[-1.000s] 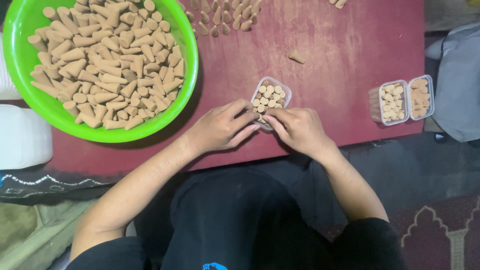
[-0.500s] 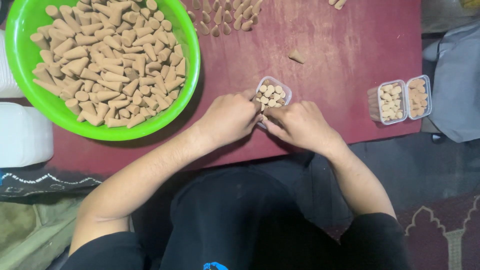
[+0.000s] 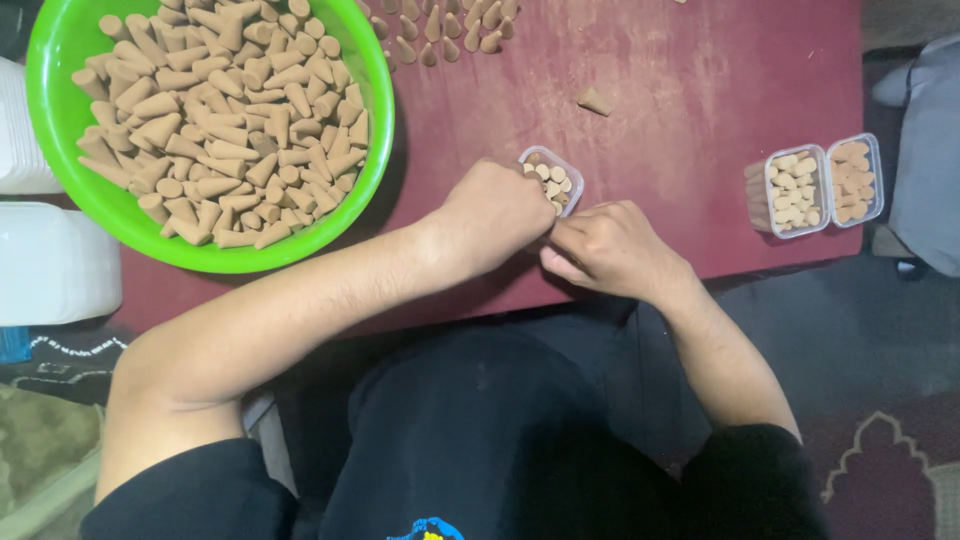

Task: Packing incense cones from a large bowl and table surface into small plastic containers.

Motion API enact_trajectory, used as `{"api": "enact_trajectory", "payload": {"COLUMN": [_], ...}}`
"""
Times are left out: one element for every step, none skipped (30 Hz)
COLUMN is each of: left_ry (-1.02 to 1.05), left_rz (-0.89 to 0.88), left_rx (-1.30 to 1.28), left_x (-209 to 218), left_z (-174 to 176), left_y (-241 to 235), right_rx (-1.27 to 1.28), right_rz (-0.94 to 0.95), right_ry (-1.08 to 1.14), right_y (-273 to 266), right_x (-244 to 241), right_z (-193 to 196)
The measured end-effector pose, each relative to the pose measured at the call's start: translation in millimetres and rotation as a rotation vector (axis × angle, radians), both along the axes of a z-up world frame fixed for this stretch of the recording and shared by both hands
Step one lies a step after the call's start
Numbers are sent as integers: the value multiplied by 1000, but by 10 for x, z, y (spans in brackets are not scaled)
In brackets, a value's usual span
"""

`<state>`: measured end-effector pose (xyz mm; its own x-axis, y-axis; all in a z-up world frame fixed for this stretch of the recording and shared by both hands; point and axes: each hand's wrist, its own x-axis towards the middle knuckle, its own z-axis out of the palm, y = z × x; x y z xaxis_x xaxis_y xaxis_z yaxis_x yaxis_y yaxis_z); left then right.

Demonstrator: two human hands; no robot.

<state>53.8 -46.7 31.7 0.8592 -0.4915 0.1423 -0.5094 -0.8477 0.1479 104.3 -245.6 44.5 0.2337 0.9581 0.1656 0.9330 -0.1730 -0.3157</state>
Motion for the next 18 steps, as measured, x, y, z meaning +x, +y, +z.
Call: {"api": "enact_trajectory", "payload": {"left_ry": [9, 13, 60, 105, 106, 132, 157, 158, 181, 205, 209, 201, 193, 195, 141, 86, 87, 56], "left_rz": [-58, -61, -105, -147, -147, -162, -177, -180, -202, -227, -234, -243, -251, -254, -261, -264, -264, -290], "left_rx": [-7, -2, -33, -62, -56, -31, -7, -3, 15, 33, 36, 82, 128, 130, 194, 258, 260, 287], "left_x": [18, 24, 32, 49, 74, 95, 116, 124, 132, 142, 149, 159, 167, 159, 150, 143, 144, 138], "left_z": [78, 112, 146, 184, 186, 186, 184, 189, 194, 200, 183, 166, 150, 119, 87, 56, 16, -28], "left_y": [19, 73, 127, 188, 229, 262, 296, 309, 321, 328, 321, 318, 320, 286, 256, 230, 209, 184], "right_rx": [78, 83, 144, 206, 213, 284, 354, 358, 391, 423, 428, 467, 506, 508, 523, 538, 540, 554], "right_rz": [12, 10, -18, -42, -42, -112, -182, -186, -256, -330, -337, -367, -397, -400, -426, -449, -448, -466], "right_ry": [29, 32, 78, 122, 123, 200, 277, 278, 332, 388, 390, 423, 456, 457, 472, 487, 488, 503], "right_y": [4, -12, -27, -35, -104, -180, -256, -361, -466, -577, -615, -647, -676, -703, -727, -746, -751, -759], "right_x": [-3, -42, -80, -103, -115, -134, -153, -132, -112, -100, -123, -134, -149, -167, -187, -194, -206, -226], "right_z": [36, 102, 168, 234, 204, 174, 143, 35, -75, -184, -229, -272, -315, -369, -423, -476, -512, -550]}}
